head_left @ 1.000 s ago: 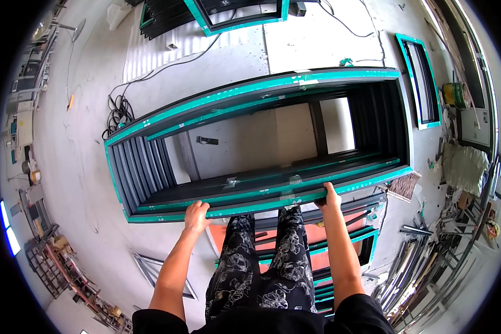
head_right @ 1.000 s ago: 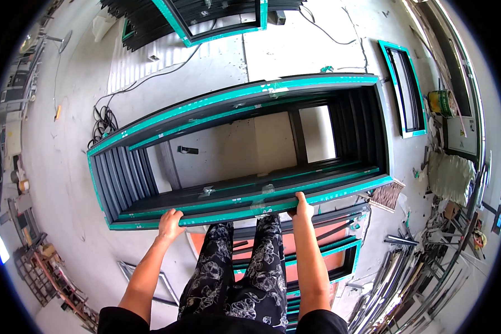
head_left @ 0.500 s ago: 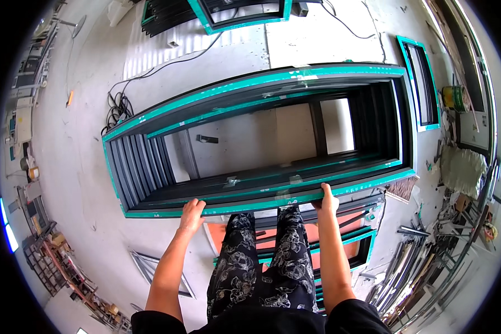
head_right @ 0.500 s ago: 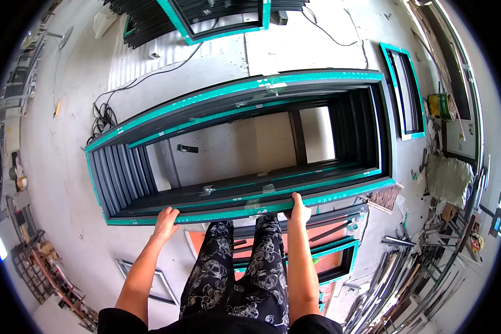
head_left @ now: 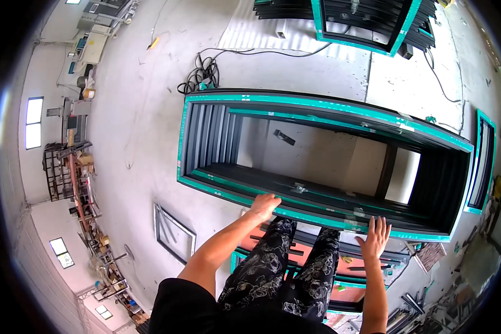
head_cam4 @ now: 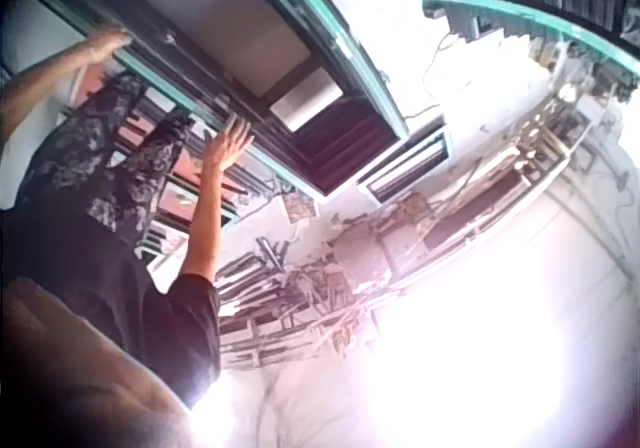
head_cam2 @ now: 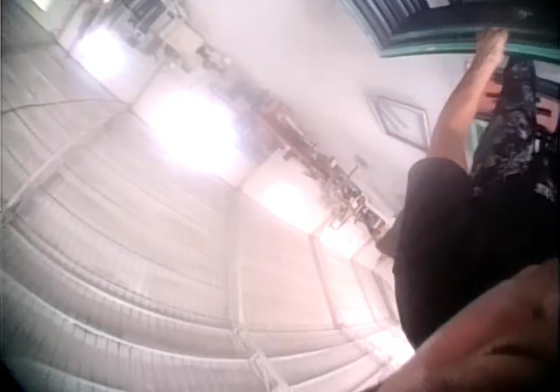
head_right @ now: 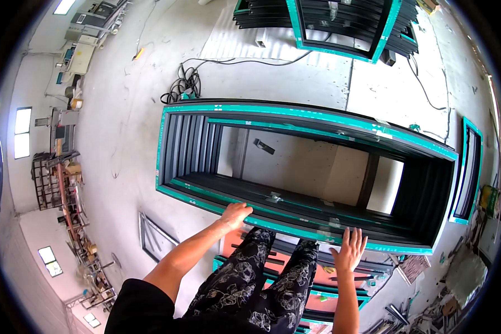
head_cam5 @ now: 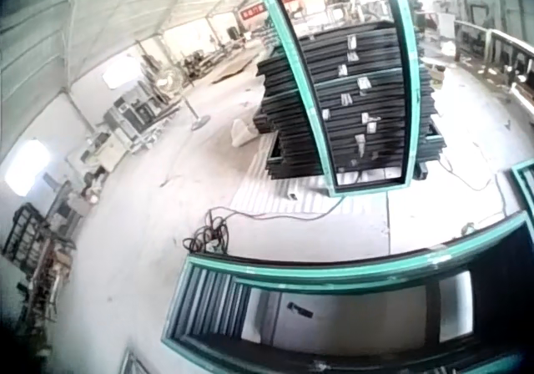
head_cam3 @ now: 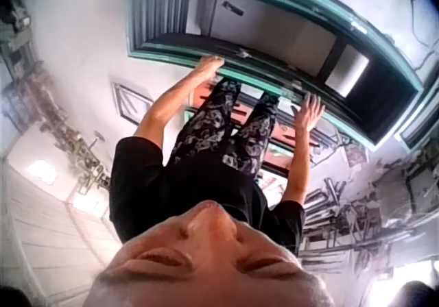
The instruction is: The person assembles metal window frames by cutting rubber seals with scissors and pressing the seals into the frame grooves by hand. The person handles several window frame components, a roll of green tape, and rubber strips, eventually moving the partially completed frames onto a stack.
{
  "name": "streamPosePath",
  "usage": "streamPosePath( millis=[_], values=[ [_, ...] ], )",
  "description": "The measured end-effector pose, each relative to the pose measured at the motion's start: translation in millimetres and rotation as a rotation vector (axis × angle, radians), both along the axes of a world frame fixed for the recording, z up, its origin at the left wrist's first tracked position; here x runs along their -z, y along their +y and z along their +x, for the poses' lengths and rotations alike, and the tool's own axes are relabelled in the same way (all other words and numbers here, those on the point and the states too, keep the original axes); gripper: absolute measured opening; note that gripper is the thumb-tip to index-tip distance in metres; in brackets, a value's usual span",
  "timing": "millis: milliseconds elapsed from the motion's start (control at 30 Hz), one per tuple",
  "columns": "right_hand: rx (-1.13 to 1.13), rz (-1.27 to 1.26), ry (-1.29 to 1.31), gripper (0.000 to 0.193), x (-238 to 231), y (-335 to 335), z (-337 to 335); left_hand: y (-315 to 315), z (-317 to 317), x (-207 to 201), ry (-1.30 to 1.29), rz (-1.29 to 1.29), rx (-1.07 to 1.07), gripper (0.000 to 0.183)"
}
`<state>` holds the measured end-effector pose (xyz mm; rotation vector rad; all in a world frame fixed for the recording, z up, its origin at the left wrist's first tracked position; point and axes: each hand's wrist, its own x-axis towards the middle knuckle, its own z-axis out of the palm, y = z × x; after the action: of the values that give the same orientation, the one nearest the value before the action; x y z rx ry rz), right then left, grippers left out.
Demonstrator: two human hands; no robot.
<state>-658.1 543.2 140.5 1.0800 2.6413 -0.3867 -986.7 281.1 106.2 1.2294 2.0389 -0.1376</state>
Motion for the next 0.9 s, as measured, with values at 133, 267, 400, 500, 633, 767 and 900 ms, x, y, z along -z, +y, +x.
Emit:
streamPosePath(
  millis=[133,267,400,500,633,767,900],
  values=[
    [-0.047,-0.079,-0.008,0.068,29,23,5,3,6,12,-0.057,-0.044,-0.019,0.029],
    [-0.083,-0.037,-0.034,0.067,29,24,3,8,0,12,-0.031,-0.056,-0.015,0.026],
    [-0.091,-0.011,-0.028,0.065,17,18,1,2,-2,3,-0.063,-0.039,-0.039,0.028],
    [-0.055,-0.016,-0.061,0.060,20,15,-5,0,-9,19,-0.077,-0.046,-0.060,0.033],
    [-0.106,-0.035,-0.022,0.057,28,13,-20,0,-31,34,-0.030,0.059,-0.094,0.026],
    [-0.087,-0.064,-0.019,0.059,15,14,-20,7,-35,16,0.009,0.090,-0.087,0.024],
    [-0.097,-0.042,-0.028,0.061,18,25,-10,14,-24,14,0.019,0.084,-0.044,0.026]
  ],
)
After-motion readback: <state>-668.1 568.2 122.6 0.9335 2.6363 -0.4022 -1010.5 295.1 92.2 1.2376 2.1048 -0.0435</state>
